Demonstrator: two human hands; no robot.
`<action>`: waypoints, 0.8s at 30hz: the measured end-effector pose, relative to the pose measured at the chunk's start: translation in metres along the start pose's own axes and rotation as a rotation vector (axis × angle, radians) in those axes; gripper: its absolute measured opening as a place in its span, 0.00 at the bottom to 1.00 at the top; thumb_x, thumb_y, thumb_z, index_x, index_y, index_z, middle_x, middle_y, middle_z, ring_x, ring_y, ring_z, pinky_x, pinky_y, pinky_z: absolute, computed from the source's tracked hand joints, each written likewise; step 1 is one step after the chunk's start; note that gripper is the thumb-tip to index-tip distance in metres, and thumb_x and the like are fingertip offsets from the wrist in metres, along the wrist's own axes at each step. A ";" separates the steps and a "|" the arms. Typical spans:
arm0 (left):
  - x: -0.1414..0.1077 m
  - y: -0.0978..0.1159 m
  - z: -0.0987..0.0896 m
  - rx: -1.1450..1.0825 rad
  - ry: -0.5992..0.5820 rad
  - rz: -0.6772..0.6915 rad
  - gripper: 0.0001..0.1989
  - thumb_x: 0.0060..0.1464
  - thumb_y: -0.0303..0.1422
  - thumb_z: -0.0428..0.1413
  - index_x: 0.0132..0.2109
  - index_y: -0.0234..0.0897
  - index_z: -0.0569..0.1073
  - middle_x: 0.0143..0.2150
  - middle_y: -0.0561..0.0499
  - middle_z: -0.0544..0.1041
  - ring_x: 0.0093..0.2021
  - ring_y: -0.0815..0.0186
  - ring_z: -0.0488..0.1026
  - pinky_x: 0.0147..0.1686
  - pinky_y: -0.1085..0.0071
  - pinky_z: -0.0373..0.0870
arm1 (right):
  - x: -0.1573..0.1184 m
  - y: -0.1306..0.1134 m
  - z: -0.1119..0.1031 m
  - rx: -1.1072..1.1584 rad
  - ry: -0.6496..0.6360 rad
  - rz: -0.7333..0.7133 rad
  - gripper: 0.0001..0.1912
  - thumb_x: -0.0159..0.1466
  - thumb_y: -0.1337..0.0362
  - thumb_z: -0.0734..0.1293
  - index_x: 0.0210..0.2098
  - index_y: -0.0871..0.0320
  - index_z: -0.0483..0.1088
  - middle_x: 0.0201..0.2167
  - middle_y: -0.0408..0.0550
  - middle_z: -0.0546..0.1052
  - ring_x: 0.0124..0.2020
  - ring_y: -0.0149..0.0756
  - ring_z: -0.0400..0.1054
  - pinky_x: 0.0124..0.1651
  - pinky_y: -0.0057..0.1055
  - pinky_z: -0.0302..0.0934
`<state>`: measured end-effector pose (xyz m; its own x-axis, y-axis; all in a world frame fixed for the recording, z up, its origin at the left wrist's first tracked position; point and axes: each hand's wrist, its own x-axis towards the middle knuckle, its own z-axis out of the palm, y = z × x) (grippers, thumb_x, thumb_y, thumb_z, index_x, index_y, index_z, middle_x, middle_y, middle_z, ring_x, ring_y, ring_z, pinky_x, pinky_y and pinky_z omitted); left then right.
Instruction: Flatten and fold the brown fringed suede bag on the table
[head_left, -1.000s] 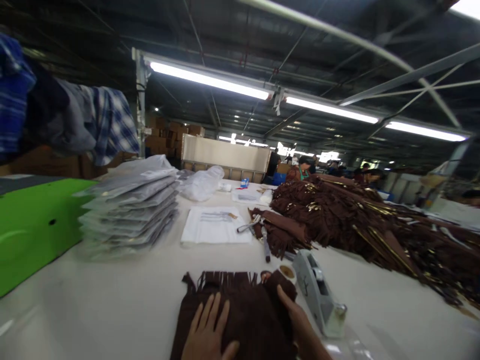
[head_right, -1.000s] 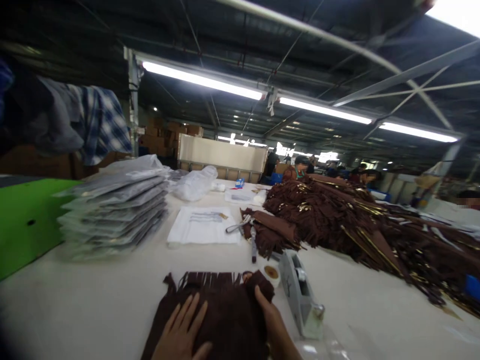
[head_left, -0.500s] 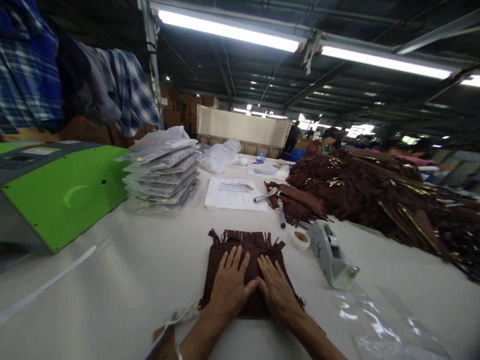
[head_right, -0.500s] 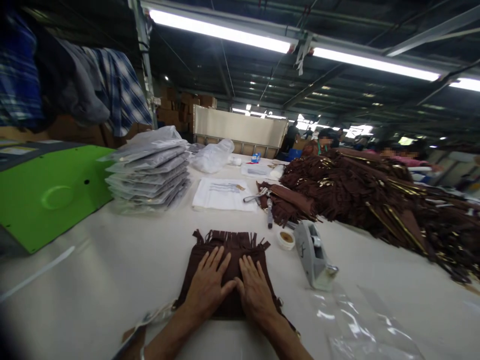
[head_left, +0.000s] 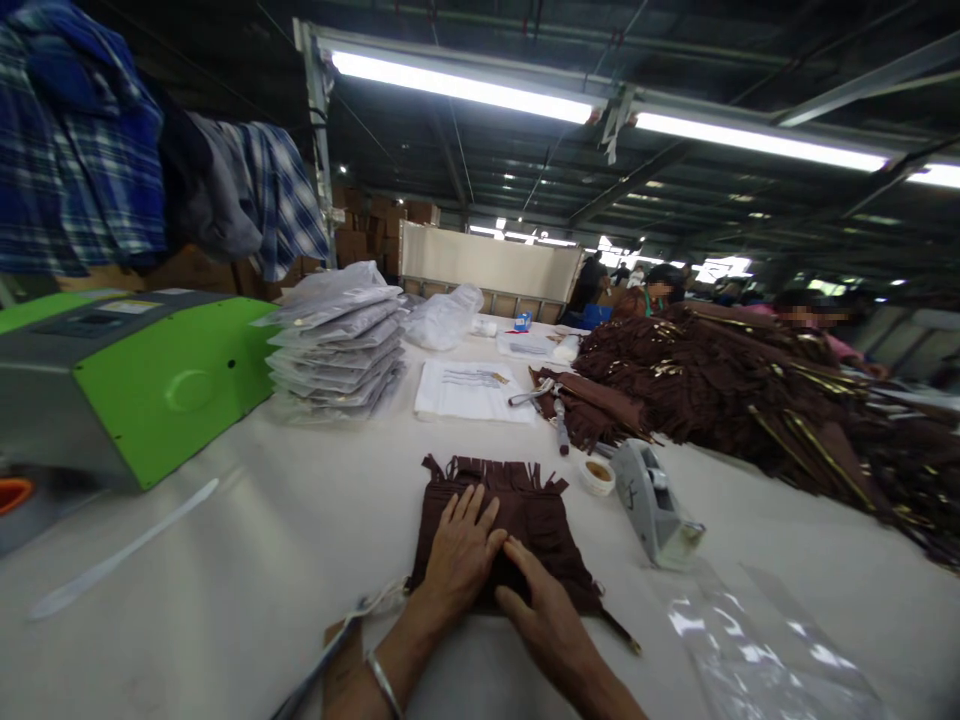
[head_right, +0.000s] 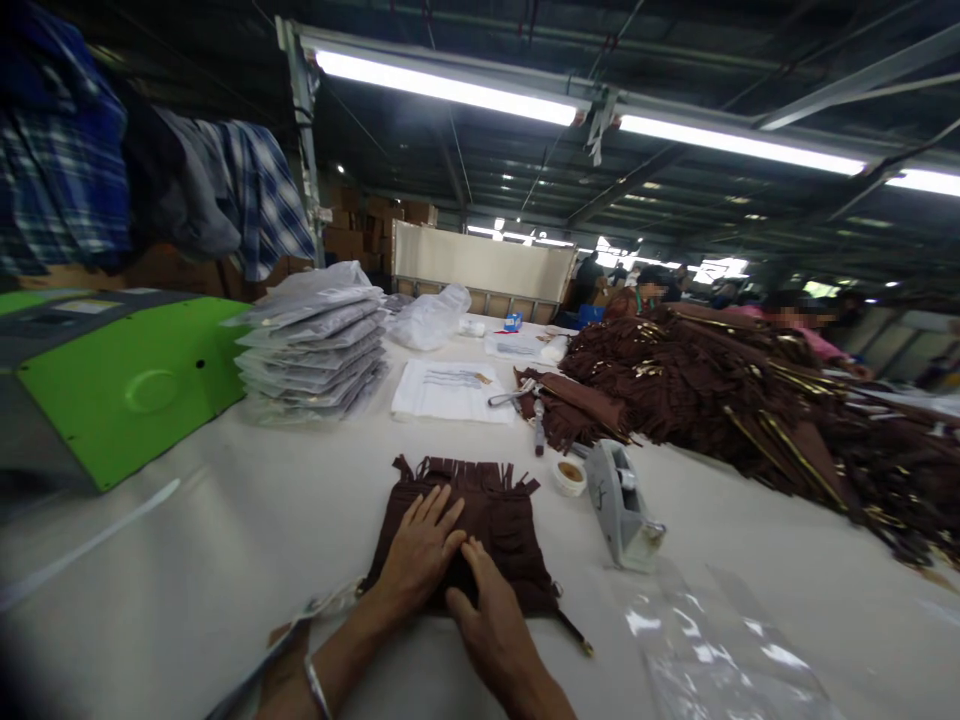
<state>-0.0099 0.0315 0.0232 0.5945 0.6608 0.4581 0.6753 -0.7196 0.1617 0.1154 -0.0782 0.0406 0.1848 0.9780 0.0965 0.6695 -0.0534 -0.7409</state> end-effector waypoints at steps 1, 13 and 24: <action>0.000 0.000 0.001 -0.004 0.008 -0.003 0.22 0.64 0.44 0.47 0.61 0.43 0.66 0.65 0.44 0.65 0.66 0.55 0.59 0.63 0.51 0.60 | -0.002 -0.001 -0.016 0.037 -0.004 -0.025 0.23 0.59 0.60 0.61 0.52 0.58 0.72 0.58 0.53 0.71 0.60 0.46 0.63 0.64 0.43 0.55; -0.003 0.003 0.004 -0.064 0.031 -0.040 0.24 0.62 0.46 0.49 0.62 0.44 0.64 0.66 0.44 0.64 0.67 0.55 0.58 0.63 0.51 0.58 | 0.011 0.036 -0.057 -0.141 0.069 0.026 0.19 0.51 0.64 0.57 0.37 0.56 0.76 0.38 0.49 0.79 0.43 0.42 0.72 0.51 0.38 0.64; -0.003 0.003 0.004 -0.100 0.036 -0.049 0.25 0.62 0.46 0.49 0.62 0.44 0.64 0.67 0.44 0.62 0.67 0.54 0.56 0.64 0.50 0.57 | 0.036 0.023 -0.084 0.237 0.102 0.176 0.20 0.55 0.52 0.62 0.40 0.58 0.75 0.37 0.51 0.80 0.39 0.45 0.74 0.43 0.40 0.69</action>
<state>-0.0076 0.0278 0.0186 0.5443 0.6892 0.4783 0.6556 -0.7051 0.2700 0.1978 -0.0610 0.0824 0.3618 0.9322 0.0104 0.4364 -0.1595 -0.8855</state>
